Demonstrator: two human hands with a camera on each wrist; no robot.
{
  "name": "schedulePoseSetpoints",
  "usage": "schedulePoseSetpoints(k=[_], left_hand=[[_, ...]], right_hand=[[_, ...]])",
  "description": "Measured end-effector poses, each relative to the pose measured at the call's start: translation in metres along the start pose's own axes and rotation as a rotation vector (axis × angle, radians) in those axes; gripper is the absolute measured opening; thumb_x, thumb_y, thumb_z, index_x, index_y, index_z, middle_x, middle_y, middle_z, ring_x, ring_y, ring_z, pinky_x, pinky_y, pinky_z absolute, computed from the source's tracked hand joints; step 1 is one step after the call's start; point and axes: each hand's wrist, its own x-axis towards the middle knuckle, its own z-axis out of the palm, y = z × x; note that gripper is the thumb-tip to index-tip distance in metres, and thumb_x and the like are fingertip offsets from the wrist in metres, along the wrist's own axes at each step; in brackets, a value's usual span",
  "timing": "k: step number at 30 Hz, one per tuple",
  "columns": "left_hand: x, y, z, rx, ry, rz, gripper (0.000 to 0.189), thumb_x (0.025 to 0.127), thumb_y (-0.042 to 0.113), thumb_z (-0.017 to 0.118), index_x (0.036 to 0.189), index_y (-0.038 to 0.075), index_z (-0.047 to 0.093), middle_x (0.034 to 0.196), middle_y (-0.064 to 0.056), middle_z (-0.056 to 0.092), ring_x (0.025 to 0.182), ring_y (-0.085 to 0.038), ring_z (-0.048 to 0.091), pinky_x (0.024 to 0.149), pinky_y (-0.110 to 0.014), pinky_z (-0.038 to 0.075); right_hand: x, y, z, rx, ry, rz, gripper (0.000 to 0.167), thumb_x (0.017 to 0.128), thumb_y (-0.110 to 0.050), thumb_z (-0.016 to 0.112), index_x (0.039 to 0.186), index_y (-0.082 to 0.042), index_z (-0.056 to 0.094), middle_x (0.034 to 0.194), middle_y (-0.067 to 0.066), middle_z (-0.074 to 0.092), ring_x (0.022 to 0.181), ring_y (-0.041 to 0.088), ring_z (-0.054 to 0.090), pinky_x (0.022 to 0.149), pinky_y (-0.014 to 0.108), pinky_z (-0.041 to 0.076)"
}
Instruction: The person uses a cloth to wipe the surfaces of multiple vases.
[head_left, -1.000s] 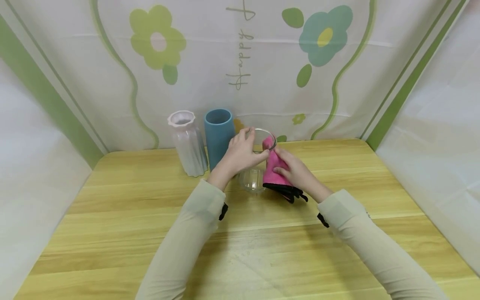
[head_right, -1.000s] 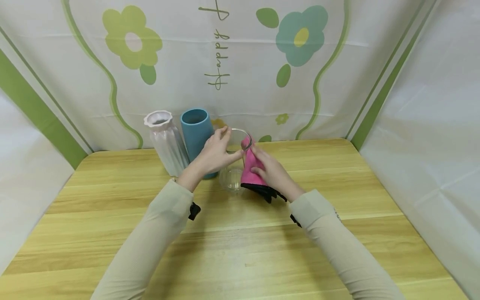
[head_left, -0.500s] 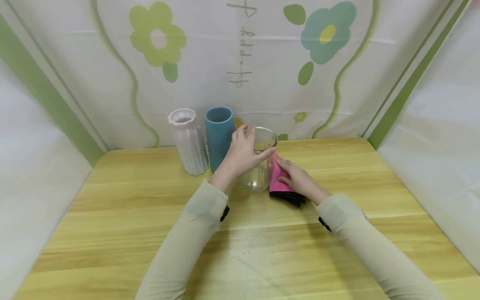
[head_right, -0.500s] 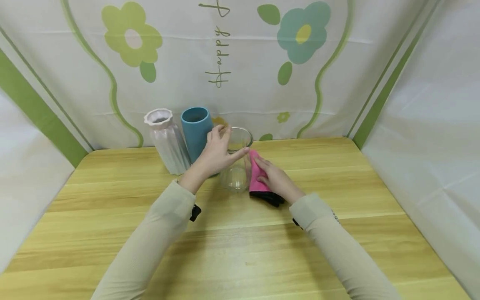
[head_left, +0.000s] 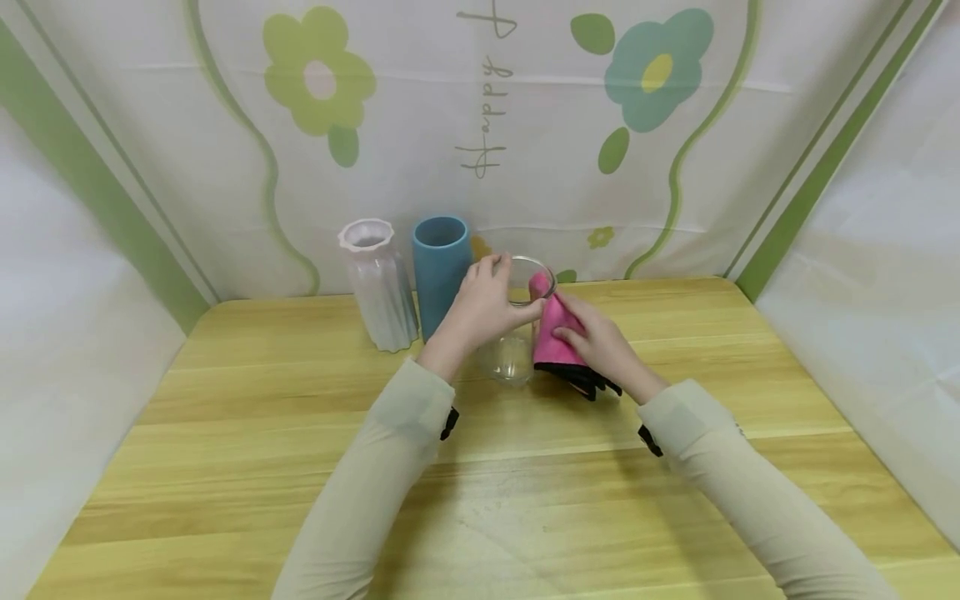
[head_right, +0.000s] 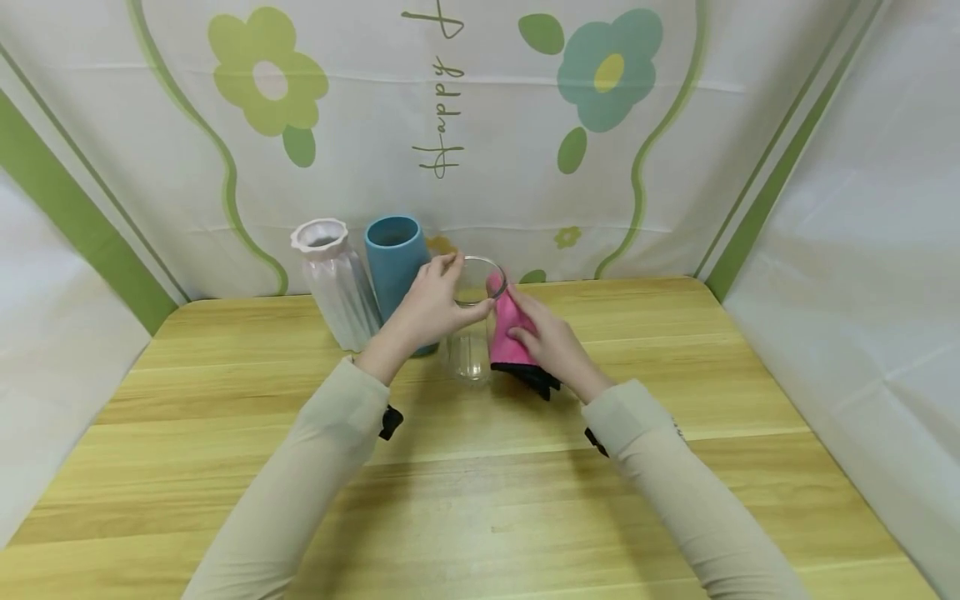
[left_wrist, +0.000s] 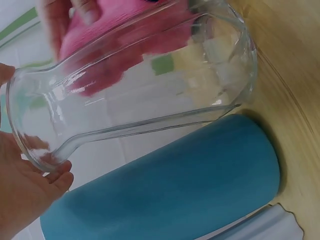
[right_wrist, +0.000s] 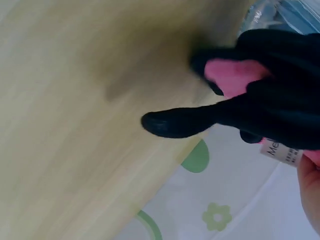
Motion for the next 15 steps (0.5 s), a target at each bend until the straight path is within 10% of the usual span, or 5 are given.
schedulePoseSetpoints(k=[15], left_hand=[[0.0012,-0.0077,0.0026,0.049,-0.014,0.088,0.087,0.089,0.055,0.048,0.153,0.004,0.018,0.16,-0.014,0.017,0.148,-0.031,0.014,0.121,-0.044,0.018]], right_hand=[[-0.0008,0.0053,0.0071,-0.015,-0.14,-0.029,0.073,0.093,-0.012,0.06,0.152,-0.002,0.019,0.155,0.026,0.022,0.142,0.044,0.024,0.114,0.058,0.023]])
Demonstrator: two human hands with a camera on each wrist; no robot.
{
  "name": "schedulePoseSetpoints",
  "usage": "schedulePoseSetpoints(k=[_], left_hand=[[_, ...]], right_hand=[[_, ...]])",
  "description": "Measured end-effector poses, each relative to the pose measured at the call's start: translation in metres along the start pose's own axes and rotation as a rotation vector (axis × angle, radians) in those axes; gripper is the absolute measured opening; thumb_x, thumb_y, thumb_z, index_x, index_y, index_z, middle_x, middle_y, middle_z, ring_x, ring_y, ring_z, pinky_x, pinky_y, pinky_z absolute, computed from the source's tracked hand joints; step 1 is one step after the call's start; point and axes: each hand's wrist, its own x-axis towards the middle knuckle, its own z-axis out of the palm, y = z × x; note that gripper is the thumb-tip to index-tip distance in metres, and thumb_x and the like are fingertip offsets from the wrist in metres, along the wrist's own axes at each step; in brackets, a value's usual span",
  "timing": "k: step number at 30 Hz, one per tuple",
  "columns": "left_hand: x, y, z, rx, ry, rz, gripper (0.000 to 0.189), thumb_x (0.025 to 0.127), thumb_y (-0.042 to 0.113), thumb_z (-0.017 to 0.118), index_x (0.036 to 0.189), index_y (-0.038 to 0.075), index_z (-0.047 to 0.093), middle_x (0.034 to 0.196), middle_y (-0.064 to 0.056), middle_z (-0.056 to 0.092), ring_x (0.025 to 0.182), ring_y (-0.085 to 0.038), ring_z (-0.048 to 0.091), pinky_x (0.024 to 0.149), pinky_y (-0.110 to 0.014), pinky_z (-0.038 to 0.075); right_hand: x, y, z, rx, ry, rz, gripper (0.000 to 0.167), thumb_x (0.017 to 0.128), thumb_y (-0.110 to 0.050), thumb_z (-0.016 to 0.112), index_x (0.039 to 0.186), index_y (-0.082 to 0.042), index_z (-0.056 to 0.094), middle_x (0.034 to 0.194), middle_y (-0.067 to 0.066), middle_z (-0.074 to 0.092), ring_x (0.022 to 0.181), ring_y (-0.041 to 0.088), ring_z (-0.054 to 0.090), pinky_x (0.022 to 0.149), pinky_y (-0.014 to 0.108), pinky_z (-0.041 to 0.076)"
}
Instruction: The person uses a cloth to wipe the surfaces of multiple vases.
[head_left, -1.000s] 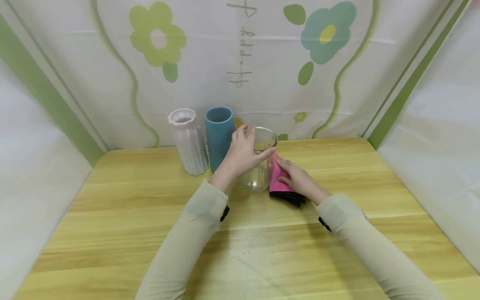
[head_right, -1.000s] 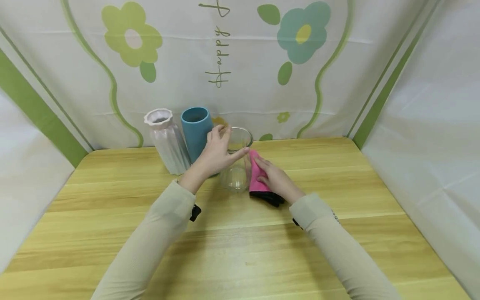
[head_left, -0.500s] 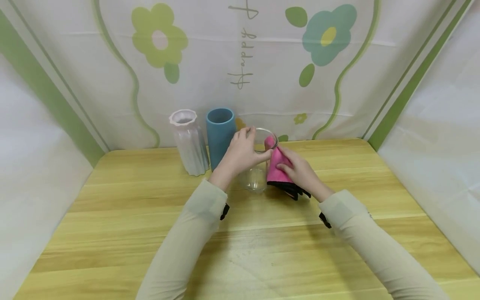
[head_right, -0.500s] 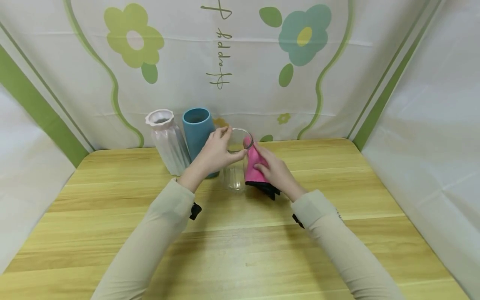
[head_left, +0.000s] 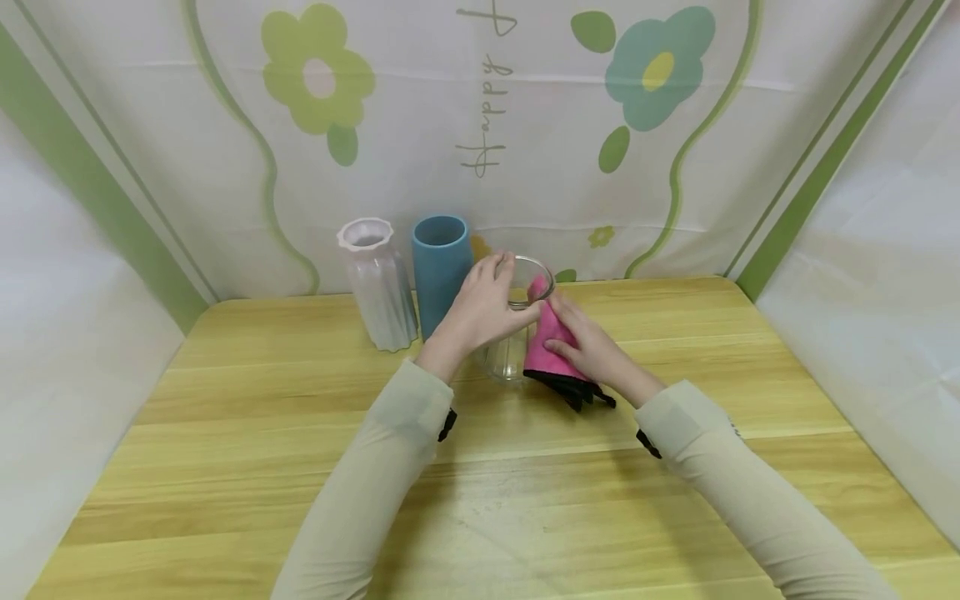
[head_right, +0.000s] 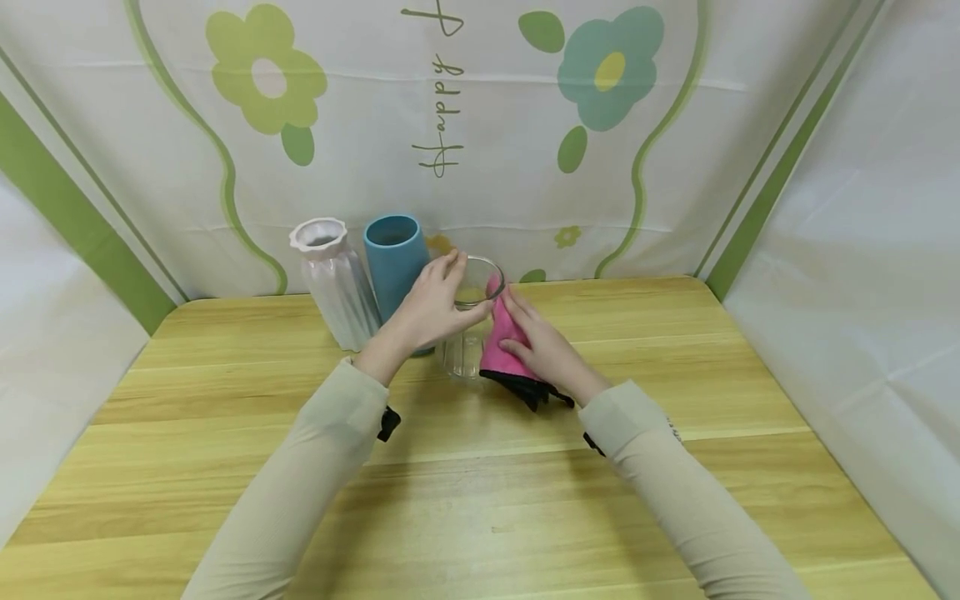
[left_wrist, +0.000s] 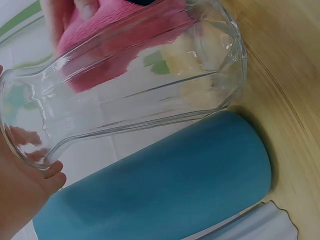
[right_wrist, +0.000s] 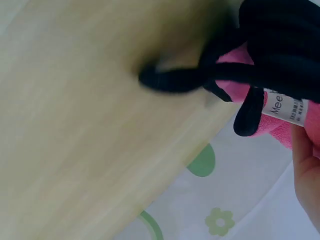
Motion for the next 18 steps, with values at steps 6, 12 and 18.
schedulePoseSetpoints(k=[6,12,18], left_hand=[[-0.0008,0.001,0.0018,0.014,0.028,-0.007,0.089,0.089,0.06,0.049,0.153,0.005,0.019,0.16,-0.013,0.018,0.147,-0.032,0.018,0.12,-0.048,0.02],[-0.0005,0.0057,0.0045,-0.025,0.064,-0.064,0.091,0.089,0.064,0.047,0.153,0.006,0.017,0.159,-0.015,0.015,0.144,-0.035,0.022,0.115,-0.052,0.024],[0.0005,0.0065,0.0061,-0.028,0.079,-0.096,0.092,0.089,0.062,0.049,0.153,0.003,0.017,0.154,-0.019,0.021,0.139,-0.035,0.027,0.114,-0.049,0.026]], right_hand=[[-0.0037,0.0093,0.0052,-0.051,-0.085,0.048,0.073,0.093,-0.014,0.06,0.152,-0.002,0.019,0.155,0.025,0.023,0.141,0.043,0.027,0.115,0.055,0.025],[-0.0061,0.0091,0.0068,-0.075,-0.103,0.079,0.072,0.093,-0.012,0.059,0.152,-0.006,0.019,0.154,0.025,0.025,0.136,0.046,0.034,0.11,0.058,0.031],[-0.0062,0.0067,0.0061,-0.06,-0.031,0.048,0.073,0.091,-0.009,0.061,0.152,-0.007,0.021,0.15,0.026,0.033,0.134,0.044,0.039,0.11,0.055,0.034]])
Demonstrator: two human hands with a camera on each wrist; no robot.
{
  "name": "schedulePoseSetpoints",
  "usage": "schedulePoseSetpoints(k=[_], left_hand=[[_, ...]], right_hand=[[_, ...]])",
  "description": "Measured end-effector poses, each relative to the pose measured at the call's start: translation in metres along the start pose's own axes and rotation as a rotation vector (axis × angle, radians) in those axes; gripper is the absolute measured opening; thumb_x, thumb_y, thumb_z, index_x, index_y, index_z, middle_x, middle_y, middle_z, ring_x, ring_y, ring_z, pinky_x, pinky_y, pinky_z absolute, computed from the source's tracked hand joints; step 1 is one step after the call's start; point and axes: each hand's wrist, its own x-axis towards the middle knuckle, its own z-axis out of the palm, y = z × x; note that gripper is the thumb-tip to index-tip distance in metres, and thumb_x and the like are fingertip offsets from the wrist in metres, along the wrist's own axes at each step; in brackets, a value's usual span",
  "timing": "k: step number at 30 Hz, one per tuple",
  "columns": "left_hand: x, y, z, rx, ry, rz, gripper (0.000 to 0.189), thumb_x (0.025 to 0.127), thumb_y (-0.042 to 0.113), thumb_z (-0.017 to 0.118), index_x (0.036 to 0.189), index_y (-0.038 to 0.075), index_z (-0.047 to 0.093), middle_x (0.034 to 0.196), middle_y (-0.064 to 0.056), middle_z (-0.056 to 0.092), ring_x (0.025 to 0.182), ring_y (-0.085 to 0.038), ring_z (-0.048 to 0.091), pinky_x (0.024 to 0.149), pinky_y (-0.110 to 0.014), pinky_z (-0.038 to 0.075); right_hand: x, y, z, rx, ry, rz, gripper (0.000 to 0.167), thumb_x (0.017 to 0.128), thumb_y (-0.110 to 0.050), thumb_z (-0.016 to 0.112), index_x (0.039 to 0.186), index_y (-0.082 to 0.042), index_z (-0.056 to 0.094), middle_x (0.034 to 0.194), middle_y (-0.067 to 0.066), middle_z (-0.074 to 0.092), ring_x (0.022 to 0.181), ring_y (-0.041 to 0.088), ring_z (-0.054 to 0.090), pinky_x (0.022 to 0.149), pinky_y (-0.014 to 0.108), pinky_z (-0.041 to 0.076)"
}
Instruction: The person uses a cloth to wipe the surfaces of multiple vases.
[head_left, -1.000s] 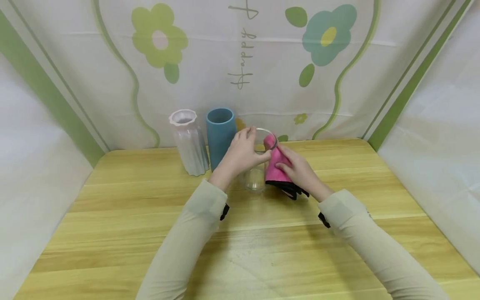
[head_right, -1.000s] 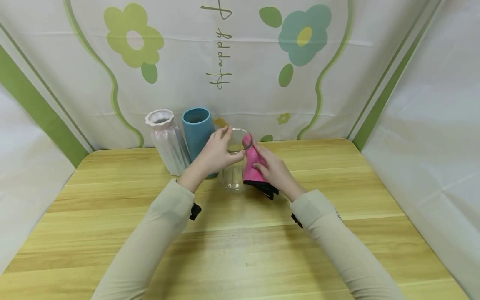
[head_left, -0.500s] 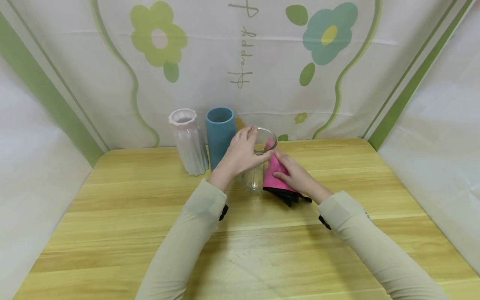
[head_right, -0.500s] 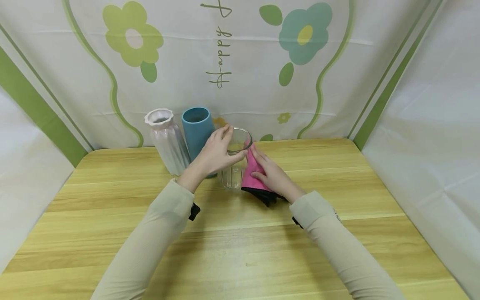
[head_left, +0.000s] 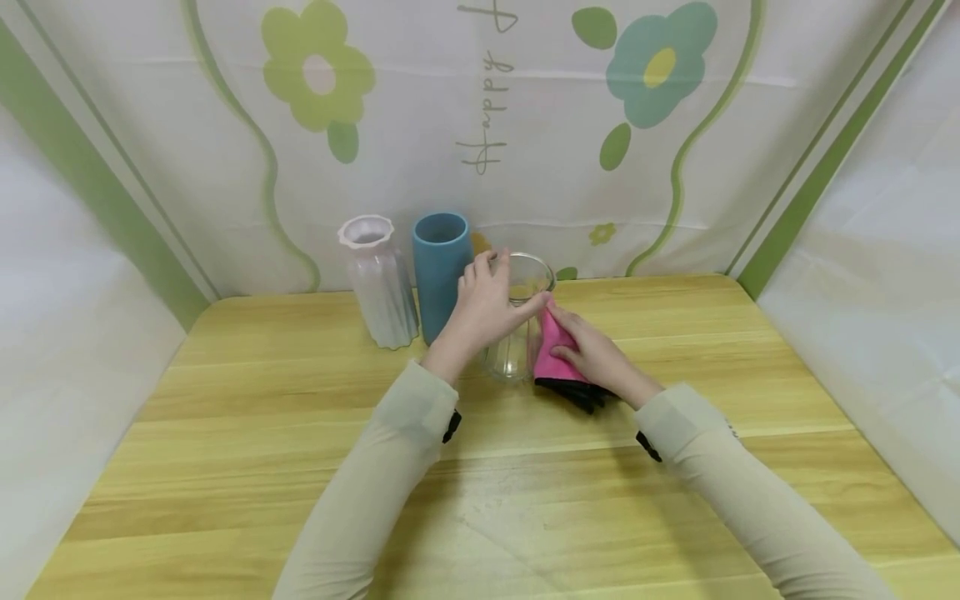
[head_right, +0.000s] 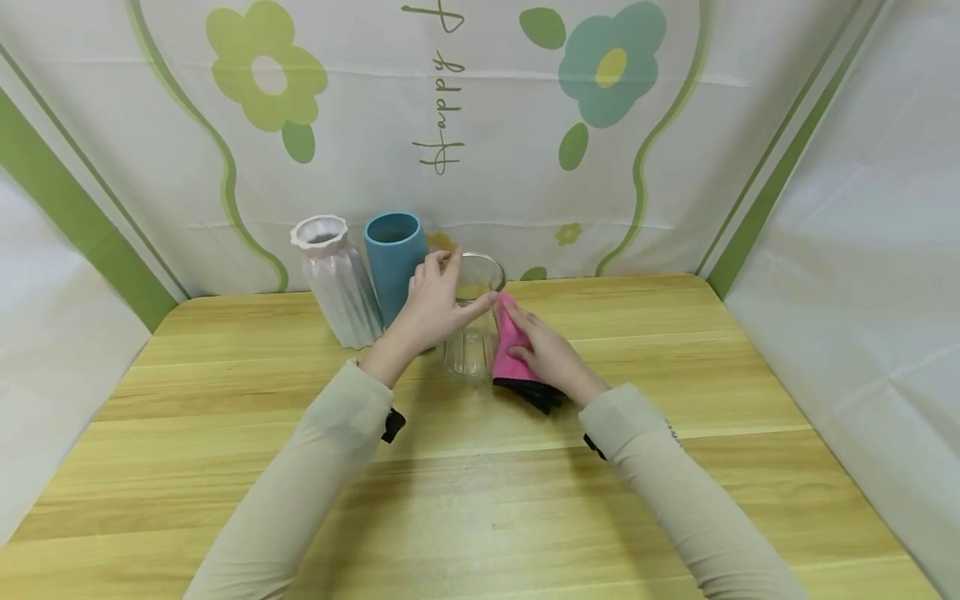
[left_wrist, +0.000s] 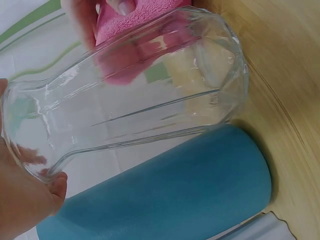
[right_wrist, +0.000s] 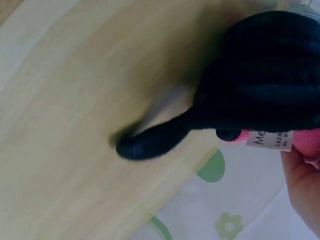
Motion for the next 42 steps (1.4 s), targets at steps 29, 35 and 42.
schedulePoseSetpoints(k=[29,35,42], left_hand=[[0.002,-0.005,-0.005,-0.063,-0.082,0.049,0.093,0.087,0.057,0.055,0.153,0.004,0.016,0.159,-0.014,0.014,0.147,-0.033,0.017,0.119,-0.048,0.02],[0.0,-0.001,-0.004,0.014,-0.046,0.033,0.095,0.087,0.062,0.052,0.153,0.003,0.017,0.158,-0.017,0.015,0.147,-0.033,0.017,0.12,-0.047,0.018],[-0.002,0.005,-0.005,0.117,-0.025,-0.008,0.092,0.089,0.065,0.045,0.151,0.001,0.022,0.154,-0.02,0.024,0.14,-0.035,0.027,0.116,-0.047,0.026]], right_hand=[[0.003,-0.002,-0.004,-0.021,-0.036,-0.015,0.07,0.092,-0.01,0.061,0.15,-0.001,0.024,0.152,0.026,0.03,0.137,0.043,0.034,0.113,0.054,0.029],[-0.002,0.004,0.002,-0.053,-0.046,0.023,0.07,0.092,-0.012,0.061,0.151,-0.006,0.023,0.151,0.026,0.031,0.132,0.046,0.04,0.108,0.057,0.034],[0.0,0.002,0.001,-0.034,0.021,-0.018,0.067,0.092,-0.011,0.06,0.15,-0.006,0.028,0.151,0.024,0.033,0.134,0.043,0.039,0.11,0.054,0.034]])
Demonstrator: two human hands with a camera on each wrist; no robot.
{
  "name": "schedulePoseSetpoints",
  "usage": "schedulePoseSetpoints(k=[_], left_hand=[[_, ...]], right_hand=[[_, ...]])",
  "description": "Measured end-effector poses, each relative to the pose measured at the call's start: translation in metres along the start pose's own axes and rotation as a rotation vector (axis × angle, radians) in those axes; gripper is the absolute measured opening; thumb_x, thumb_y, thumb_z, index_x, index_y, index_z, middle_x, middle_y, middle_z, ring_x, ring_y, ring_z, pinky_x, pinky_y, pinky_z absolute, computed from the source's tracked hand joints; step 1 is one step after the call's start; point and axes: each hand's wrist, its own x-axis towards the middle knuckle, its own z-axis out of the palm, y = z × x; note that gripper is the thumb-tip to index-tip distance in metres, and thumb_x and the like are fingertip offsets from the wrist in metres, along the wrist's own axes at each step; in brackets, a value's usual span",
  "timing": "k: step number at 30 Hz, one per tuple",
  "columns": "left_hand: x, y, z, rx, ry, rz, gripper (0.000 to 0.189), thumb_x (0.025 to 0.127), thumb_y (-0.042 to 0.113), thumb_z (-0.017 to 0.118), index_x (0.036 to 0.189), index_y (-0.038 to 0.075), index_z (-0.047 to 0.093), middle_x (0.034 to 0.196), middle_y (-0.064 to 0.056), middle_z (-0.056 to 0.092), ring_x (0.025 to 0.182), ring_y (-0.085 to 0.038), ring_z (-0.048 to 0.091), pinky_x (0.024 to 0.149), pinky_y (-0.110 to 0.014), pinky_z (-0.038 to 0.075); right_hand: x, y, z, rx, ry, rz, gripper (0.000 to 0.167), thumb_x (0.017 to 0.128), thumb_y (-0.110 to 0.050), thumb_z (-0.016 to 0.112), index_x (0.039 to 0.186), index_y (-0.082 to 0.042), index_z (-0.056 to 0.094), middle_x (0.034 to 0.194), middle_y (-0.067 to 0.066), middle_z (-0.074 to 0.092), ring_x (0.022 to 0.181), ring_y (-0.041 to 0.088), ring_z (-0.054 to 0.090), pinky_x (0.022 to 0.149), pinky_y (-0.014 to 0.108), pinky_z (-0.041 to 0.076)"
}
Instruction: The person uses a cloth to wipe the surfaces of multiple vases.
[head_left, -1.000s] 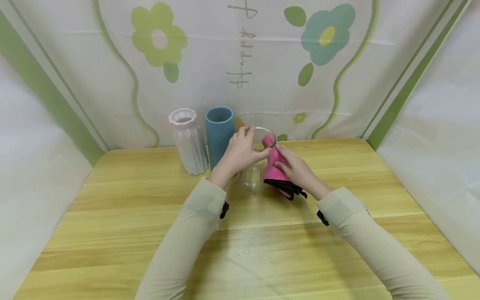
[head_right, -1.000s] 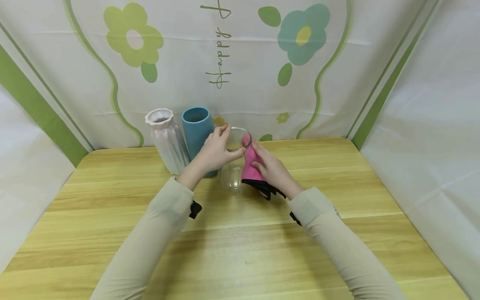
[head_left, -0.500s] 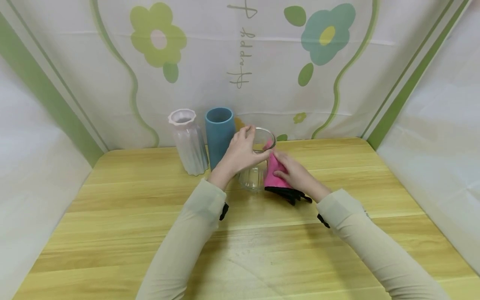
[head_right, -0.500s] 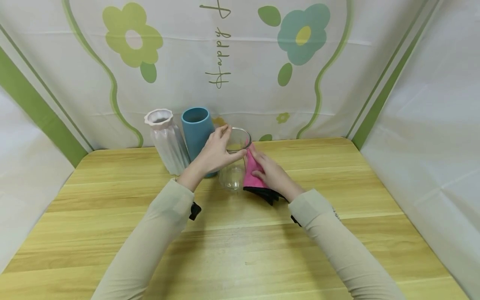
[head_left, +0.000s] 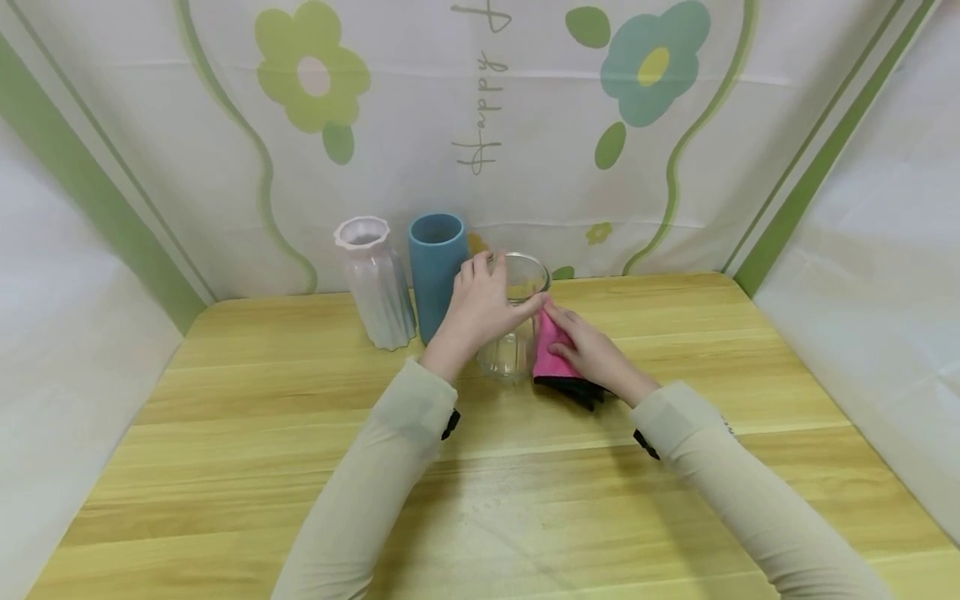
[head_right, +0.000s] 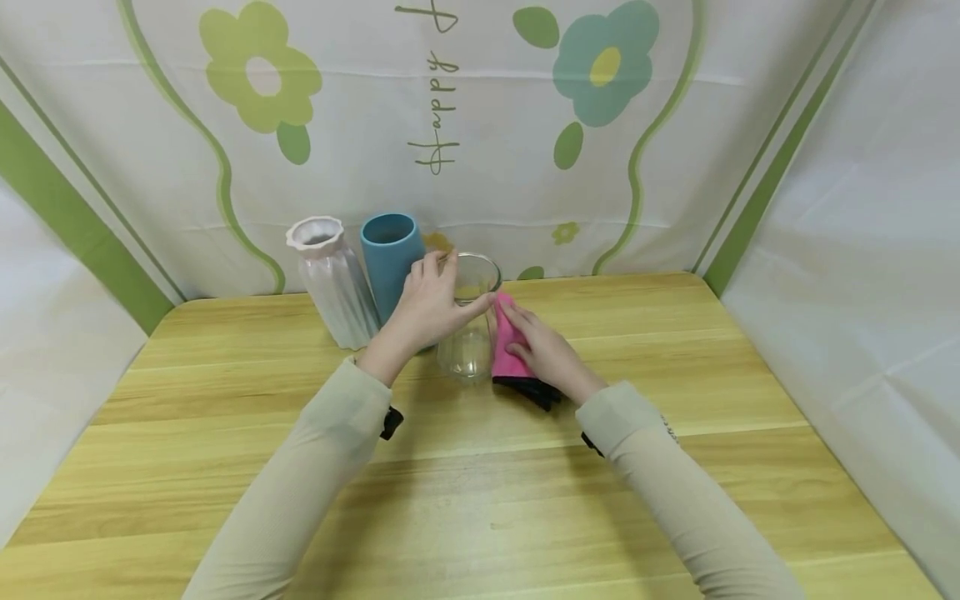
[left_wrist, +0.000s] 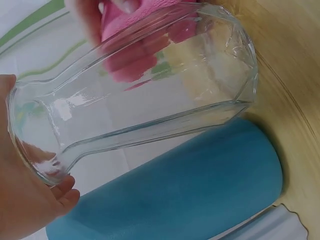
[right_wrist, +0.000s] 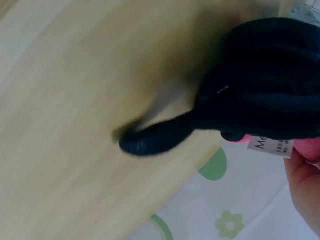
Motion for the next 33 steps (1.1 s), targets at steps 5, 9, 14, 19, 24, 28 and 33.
schedulePoseSetpoints(k=[5,9,14,19,24,28,33], left_hand=[[0.0,-0.002,0.0,-0.011,0.0,0.008,0.091,0.088,0.062,0.05,0.149,-0.001,0.025,0.152,-0.02,0.028,0.138,-0.037,0.032,0.116,-0.047,0.028],[0.0,-0.004,0.0,-0.064,-0.023,0.007,0.092,0.087,0.061,0.054,0.15,0.0,0.024,0.154,-0.018,0.026,0.138,-0.037,0.033,0.116,-0.046,0.028],[0.002,-0.005,0.0,-0.118,-0.064,0.015,0.091,0.087,0.057,0.054,0.151,0.002,0.021,0.157,-0.016,0.022,0.144,-0.035,0.025,0.12,-0.045,0.021],[0.004,-0.008,0.001,-0.11,-0.073,0.037,0.089,0.086,0.054,0.052,0.151,0.001,0.022,0.157,-0.014,0.021,0.146,-0.032,0.021,0.121,-0.044,0.017],[0.004,-0.009,0.001,-0.112,-0.058,0.057,0.092,0.086,0.057,0.054,0.151,0.001,0.021,0.158,-0.014,0.02,0.147,-0.032,0.019,0.121,-0.046,0.017],[0.003,-0.008,0.0,-0.099,-0.035,0.068,0.094,0.086,0.059,0.055,0.151,0.0,0.021,0.158,-0.016,0.018,0.146,-0.033,0.021,0.12,-0.046,0.018],[0.002,-0.007,0.002,-0.103,-0.015,0.059,0.096,0.086,0.061,0.055,0.151,0.001,0.02,0.158,-0.019,0.013,0.146,-0.035,0.019,0.119,-0.049,0.02]], right_hand=[[0.004,-0.006,-0.006,0.014,0.069,-0.05,0.062,0.091,-0.008,0.06,0.147,0.0,0.033,0.147,0.025,0.039,0.132,0.042,0.043,0.108,0.053,0.037],[0.007,-0.013,-0.014,0.04,0.105,-0.049,0.06,0.092,-0.006,0.06,0.145,0.002,0.035,0.147,0.026,0.039,0.131,0.043,0.044,0.107,0.054,0.037],[0.009,-0.019,-0.018,0.088,0.123,-0.045,0.061,0.093,-0.008,0.059,0.148,-0.002,0.032,0.146,0.023,0.041,0.129,0.041,0.046,0.108,0.054,0.037],[0.009,-0.017,-0.014,0.107,0.108,-0.082,0.059,0.092,-0.007,0.059,0.145,0.002,0.034,0.142,0.024,0.044,0.127,0.04,0.047,0.108,0.054,0.037],[0.006,-0.013,-0.011,0.086,0.055,-0.066,0.062,0.092,-0.007,0.059,0.146,0.005,0.031,0.147,0.029,0.036,0.135,0.044,0.037,0.112,0.056,0.029],[0.003,-0.005,-0.006,0.039,-0.015,-0.02,0.067,0.093,-0.01,0.059,0.149,0.001,0.026,0.151,0.028,0.029,0.138,0.045,0.032,0.114,0.055,0.027],[-0.003,0.006,0.002,-0.018,-0.066,0.023,0.068,0.094,-0.013,0.059,0.151,-0.004,0.023,0.153,0.025,0.027,0.135,0.046,0.036,0.11,0.055,0.032]])
